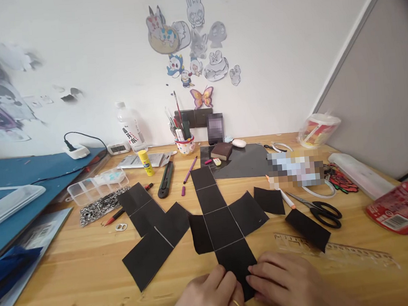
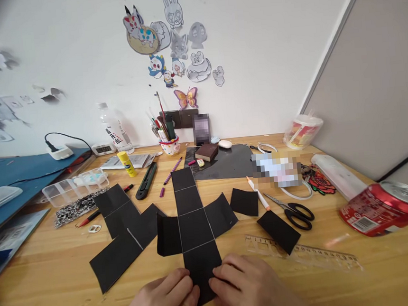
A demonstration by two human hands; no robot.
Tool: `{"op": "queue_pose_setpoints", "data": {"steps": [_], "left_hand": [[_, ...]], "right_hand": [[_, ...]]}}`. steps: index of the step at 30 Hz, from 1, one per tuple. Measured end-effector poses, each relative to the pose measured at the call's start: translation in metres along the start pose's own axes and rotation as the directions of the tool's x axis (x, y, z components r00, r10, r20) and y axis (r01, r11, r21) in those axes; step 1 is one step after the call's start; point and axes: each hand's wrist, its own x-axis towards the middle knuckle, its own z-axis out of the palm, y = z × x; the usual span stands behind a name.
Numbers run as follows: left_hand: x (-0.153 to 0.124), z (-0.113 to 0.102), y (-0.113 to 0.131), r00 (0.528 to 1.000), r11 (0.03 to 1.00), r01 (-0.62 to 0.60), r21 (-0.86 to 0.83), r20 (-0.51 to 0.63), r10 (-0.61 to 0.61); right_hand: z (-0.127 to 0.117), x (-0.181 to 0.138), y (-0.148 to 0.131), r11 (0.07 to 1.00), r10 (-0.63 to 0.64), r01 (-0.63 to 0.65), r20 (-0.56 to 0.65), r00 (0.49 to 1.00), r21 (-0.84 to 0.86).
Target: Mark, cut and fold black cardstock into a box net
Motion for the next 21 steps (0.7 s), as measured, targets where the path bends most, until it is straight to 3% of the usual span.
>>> {"op": "queue_pose_setpoints", "data": {"steps": [3, 8, 15, 21], "left_hand": [[0.0035, 0.0021, 0.0002, 0.999, 1.000, 0.007, 0.024, 0.047, -0.008], [0.0014, 0.0083, 0.0002, 0.997, 0.995, -0.022, 0.101, -0.075, 0.030], [0.0013, 0.0061, 0.0015, 0.997, 0.983, -0.074, 0.166, -0.001, 0.075], [-0.0005, 0.0068, -0.0015, 0.996, 0.984, -0.091, 0.155, 0.006, 0.091]], "right_hand": [[-0.0014, 0.0036, 0.0002, 0.997, -0.053, 0.053, 0.002, 0.999, -0.061], [-0.0016, 0.0047, 0.0002, 0.984, -0.129, 0.125, -0.027, 0.991, -0.131], [-0.0064, 0.0033, -0.0016, 0.936, -0.246, 0.245, 0.031, 0.969, -0.254], [-0.0001, 0.0089, 0.0014, 0.976, -0.175, 0.165, -0.058, 0.983, -0.143]]}}
